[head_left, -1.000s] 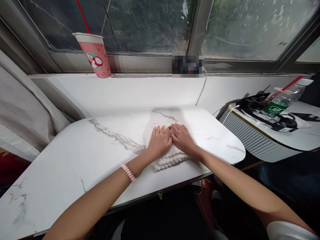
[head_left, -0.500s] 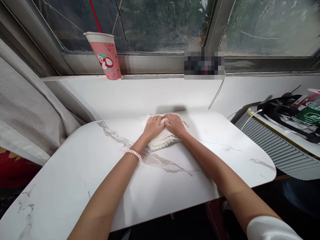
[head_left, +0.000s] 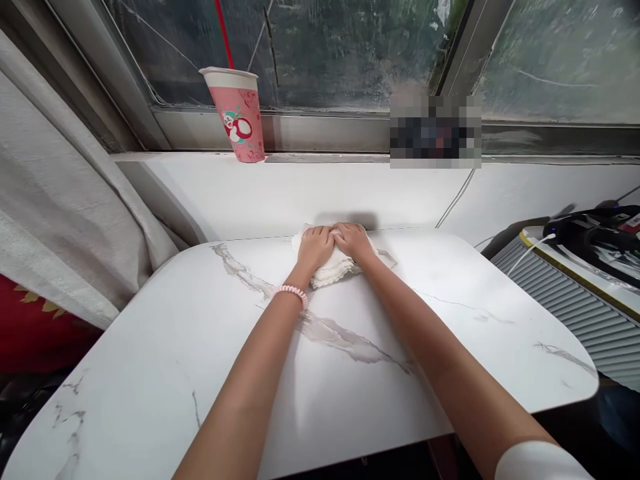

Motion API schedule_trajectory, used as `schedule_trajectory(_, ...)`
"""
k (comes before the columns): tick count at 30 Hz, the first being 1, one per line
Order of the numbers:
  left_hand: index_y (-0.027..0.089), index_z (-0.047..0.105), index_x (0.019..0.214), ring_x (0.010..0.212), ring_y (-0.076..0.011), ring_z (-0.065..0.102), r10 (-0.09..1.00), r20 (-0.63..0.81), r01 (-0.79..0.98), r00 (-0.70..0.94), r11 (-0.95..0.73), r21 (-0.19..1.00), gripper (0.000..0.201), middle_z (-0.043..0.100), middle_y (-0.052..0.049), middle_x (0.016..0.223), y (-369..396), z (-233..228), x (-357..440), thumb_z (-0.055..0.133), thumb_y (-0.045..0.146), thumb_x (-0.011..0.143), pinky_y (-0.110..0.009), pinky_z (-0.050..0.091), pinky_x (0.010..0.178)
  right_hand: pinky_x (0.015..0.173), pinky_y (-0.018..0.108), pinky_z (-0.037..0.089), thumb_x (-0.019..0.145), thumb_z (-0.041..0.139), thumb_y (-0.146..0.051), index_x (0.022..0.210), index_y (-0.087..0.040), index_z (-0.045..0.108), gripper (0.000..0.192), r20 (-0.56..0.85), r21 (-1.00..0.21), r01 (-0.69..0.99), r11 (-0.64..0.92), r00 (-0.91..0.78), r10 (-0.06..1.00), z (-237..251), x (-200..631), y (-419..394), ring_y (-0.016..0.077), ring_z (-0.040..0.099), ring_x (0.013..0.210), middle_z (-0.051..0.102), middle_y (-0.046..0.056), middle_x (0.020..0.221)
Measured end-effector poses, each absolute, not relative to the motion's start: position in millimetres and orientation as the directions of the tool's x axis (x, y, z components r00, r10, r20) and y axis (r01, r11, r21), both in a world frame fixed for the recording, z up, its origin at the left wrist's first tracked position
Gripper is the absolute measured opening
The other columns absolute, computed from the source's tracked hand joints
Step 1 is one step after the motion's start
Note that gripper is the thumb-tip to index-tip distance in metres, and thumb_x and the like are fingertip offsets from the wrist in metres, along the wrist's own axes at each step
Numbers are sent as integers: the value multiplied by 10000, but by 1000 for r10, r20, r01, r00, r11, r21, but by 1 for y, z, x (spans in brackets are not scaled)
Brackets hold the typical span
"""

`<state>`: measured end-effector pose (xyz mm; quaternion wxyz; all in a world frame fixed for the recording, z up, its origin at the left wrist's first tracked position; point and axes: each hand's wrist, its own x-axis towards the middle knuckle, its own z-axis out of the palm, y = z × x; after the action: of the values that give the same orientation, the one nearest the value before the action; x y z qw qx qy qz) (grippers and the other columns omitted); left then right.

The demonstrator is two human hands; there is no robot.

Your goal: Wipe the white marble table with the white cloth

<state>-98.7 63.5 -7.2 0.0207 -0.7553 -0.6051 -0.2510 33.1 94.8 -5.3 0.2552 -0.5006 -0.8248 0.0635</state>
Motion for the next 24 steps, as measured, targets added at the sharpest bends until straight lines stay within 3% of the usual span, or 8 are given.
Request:
schedule_trajectory(9,132,571,1216,1217,-275,537,909,409,948,79,-195,250,336,624,-142,1281,6,-1,-90,365,211,964,-443,352,1099,1094,420,322,905,350,-150,1185,-150,609,381,375,-350,746,567,-443,814,0,40,45,249,528,1224,645,121,1262)
schedule_trajectory(14,111,544,1266,1285,-288,502,894,406,950,190,-272,154,384,581,-149,1358,-79,-7,-94,370,262,959,-468,338,1135,1181,503,220,954,308,-197,1337,-114,516,443,341,-267,702,661,-573,745,0,54,-50,269,394,1381,527,125,1435)
schedule_trajectory(19,81,467,1368,1369,-305,433,838,448,931,311,-364,36,462,526,-167,1429,-189,-12,-99,334,271,969,-504,317,1157,1211,537,174,949,332,-215,1423,-87,426,500,337,-294,650,701,-616,713,-2,68,-161,260,302,1446,447,134,1504)
schedule_trajectory(24,100,417,1415,1413,-294,377,832,417,913,365,-408,14,493,496,-163,1462,-232,-8,-123,374,311,972,-496,355,1142,1220,568,133,931,381,-225,1482,-100,361,566,307,-358,561,747,-685,661,-2,55,-195,265,242,1475,375,120,1553)
